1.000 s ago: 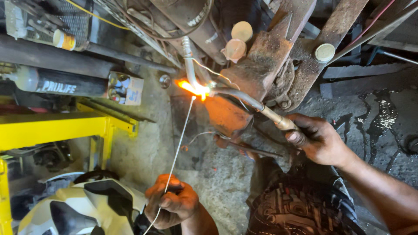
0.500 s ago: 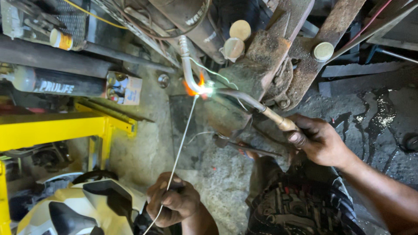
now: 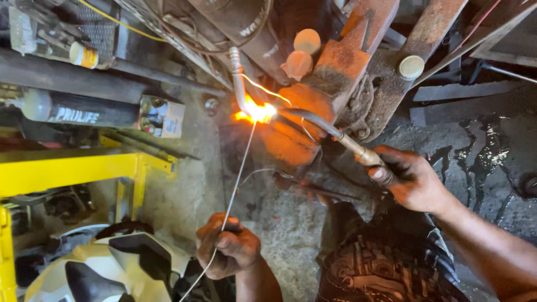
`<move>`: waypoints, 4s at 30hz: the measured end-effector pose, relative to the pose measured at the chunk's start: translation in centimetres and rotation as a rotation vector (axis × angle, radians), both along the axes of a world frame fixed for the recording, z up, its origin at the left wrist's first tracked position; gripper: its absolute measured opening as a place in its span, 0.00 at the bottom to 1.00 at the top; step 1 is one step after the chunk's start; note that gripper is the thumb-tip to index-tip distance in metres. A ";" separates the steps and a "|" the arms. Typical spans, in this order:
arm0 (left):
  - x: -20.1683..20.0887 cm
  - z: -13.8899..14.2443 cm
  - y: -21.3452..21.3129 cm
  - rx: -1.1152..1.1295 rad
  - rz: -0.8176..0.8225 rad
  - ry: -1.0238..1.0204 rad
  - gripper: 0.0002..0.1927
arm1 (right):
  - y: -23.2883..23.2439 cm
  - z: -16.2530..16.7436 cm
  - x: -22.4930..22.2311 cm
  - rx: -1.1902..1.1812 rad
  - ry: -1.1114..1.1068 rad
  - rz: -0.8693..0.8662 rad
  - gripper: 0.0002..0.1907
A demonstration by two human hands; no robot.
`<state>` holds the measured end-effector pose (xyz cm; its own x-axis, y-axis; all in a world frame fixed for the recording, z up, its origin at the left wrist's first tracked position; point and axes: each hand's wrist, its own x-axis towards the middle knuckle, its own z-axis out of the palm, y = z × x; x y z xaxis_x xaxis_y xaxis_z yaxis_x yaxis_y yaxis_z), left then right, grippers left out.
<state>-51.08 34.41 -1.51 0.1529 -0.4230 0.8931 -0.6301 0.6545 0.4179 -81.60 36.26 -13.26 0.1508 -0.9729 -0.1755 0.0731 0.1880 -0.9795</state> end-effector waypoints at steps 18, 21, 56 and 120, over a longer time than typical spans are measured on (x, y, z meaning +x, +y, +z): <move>-0.1 0.3 -0.1 -0.027 -0.090 0.144 0.19 | 0.6 0.8 0.4 -0.063 0.071 -0.021 0.18; -0.1 0.4 -0.4 -0.006 -0.092 0.111 0.19 | 0.8 1.1 0.7 -0.019 0.040 -0.032 0.18; 1.6 -0.1 0.5 -0.019 -0.108 0.145 0.17 | 0.6 1.0 2.3 -0.123 0.007 -0.043 0.21; 0.5 -0.8 -0.9 -0.054 -0.083 0.032 0.16 | 0.6 0.4 2.2 -0.030 -0.015 -0.035 0.19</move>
